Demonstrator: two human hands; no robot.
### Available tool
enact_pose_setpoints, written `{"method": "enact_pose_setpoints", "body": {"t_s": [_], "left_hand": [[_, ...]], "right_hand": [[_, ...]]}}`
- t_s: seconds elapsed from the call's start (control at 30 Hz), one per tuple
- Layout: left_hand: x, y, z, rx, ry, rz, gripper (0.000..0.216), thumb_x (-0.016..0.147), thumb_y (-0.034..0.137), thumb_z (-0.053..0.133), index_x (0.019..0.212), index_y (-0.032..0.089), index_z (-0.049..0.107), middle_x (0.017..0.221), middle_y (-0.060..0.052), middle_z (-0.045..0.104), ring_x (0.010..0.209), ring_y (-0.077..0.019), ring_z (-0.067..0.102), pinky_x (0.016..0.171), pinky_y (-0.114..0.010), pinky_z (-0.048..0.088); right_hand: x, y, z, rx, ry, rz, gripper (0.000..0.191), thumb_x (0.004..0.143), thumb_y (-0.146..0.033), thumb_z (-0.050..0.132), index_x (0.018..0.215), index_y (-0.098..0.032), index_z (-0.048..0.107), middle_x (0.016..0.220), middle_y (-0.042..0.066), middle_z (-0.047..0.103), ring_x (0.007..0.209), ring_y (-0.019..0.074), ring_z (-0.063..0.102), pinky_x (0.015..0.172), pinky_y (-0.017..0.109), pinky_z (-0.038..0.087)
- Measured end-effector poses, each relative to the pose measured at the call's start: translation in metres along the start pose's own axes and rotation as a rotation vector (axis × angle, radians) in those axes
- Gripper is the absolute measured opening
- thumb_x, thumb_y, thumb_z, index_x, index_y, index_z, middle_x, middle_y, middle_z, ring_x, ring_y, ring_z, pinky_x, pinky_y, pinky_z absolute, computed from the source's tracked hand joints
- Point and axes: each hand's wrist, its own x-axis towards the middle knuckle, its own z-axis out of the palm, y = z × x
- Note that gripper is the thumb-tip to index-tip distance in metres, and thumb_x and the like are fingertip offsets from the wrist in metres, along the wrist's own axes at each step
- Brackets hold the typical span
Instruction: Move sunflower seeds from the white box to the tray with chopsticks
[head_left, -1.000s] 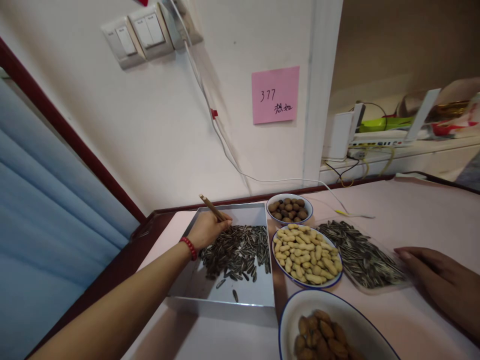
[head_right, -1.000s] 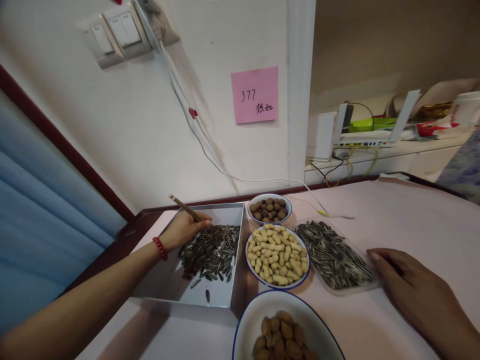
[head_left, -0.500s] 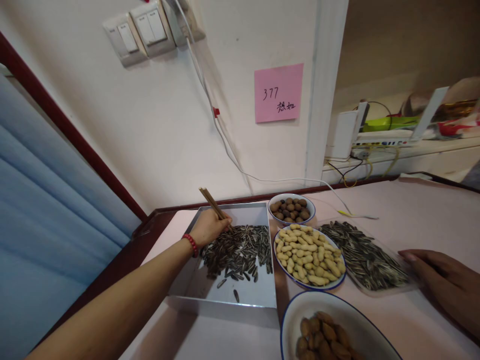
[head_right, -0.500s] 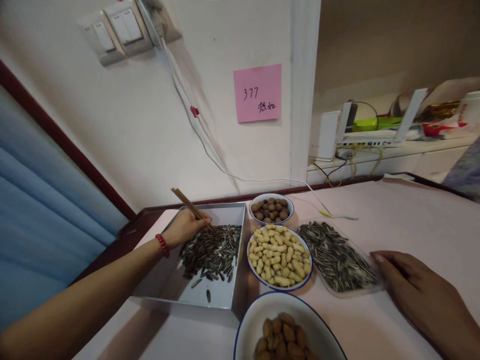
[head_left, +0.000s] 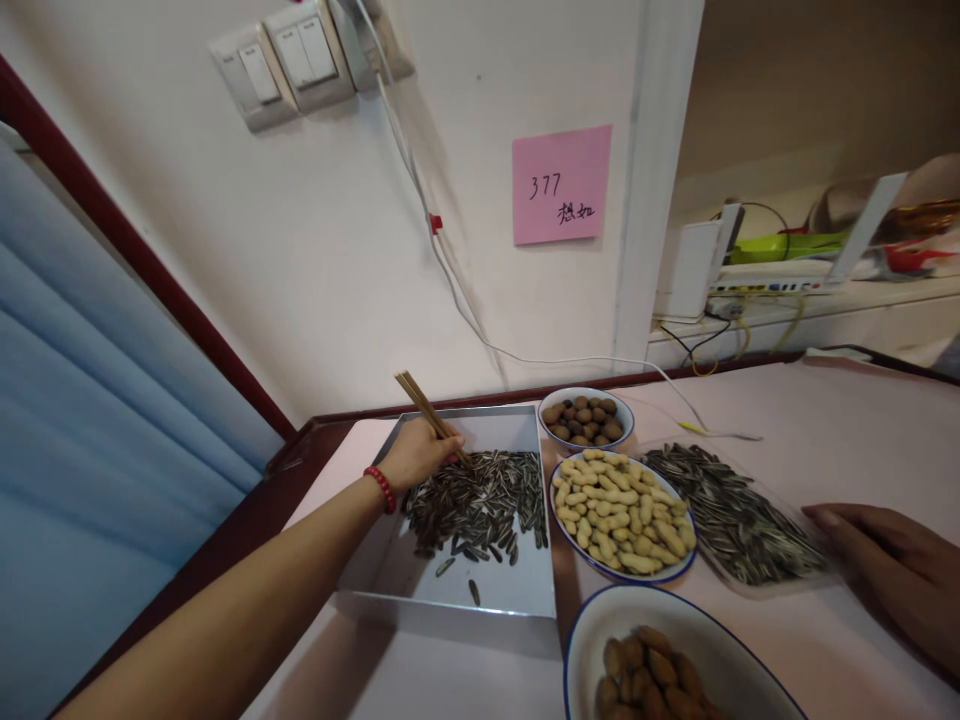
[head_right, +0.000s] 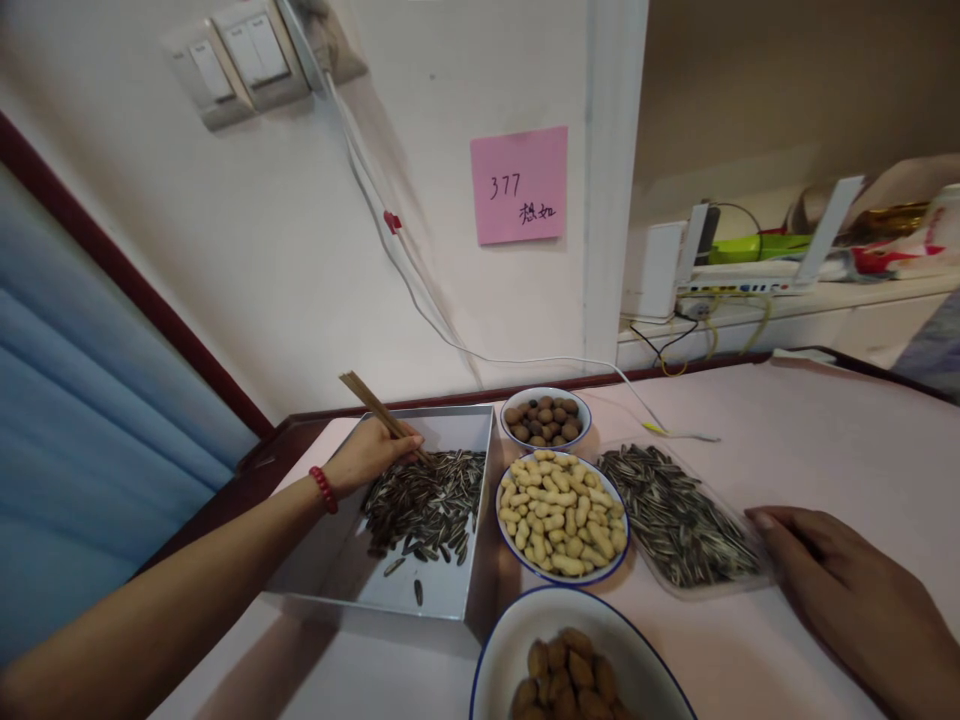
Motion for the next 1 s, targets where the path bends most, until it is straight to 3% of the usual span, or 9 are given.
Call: {"method": "enact_pose_setpoints", "body": {"t_s": [0.27,0.6,0.77,1.0], "left_hand": [[-0.002,0.006,0.001,-0.438,-0.023,-0.184,0.013,0.074,0.025,0.065,0.075,0.012,0.065,0.068,-0.007,0.071,0.061,-0.0154,0.066,0.063,-0.028,0.053],[-0.009,0.014,-0.004,-0.556,-0.028,-0.202,0.021,0.071,0.029,0.071,0.079,0.010,0.065,0.074,-0.009,0.073,0.065,-0.0165,0.068,0.064,-0.028,0.054],[-0.012,0.016,-0.014,-0.678,0.014,-0.179,0.019,0.074,0.025,0.070,0.084,0.009,0.066,0.077,-0.010,0.073,0.067,-0.0156,0.068,0.064,-0.025,0.057],[-0.022,0.059,-0.032,-0.790,0.039,-0.163,0.013,0.077,0.015,0.064,0.087,0.007,0.068,0.079,-0.012,0.073,0.067,-0.0166,0.070,0.068,-0.025,0.059]], "right_hand": [[0.000,0.000,-0.001,0.021,0.009,0.016,0.046,0.068,-0.068,0.042,0.085,-0.031,0.065,0.100,0.004,0.068,0.095,0.0297,0.060,0.086,0.042,0.044],[0.001,-0.002,0.000,0.035,0.003,0.020,0.046,0.069,-0.067,0.041,0.086,-0.031,0.064,0.102,0.004,0.068,0.098,0.0292,0.059,0.087,0.042,0.043],[-0.003,-0.013,-0.001,0.099,0.017,-0.076,0.043,0.073,-0.061,0.042,0.084,-0.026,0.065,0.098,0.006,0.068,0.095,0.0275,0.059,0.086,0.040,0.043],[-0.006,-0.025,-0.003,0.146,0.049,-0.184,0.040,0.080,-0.054,0.038,0.085,-0.024,0.064,0.094,0.004,0.066,0.091,0.0216,0.059,0.081,0.033,0.044]]}}
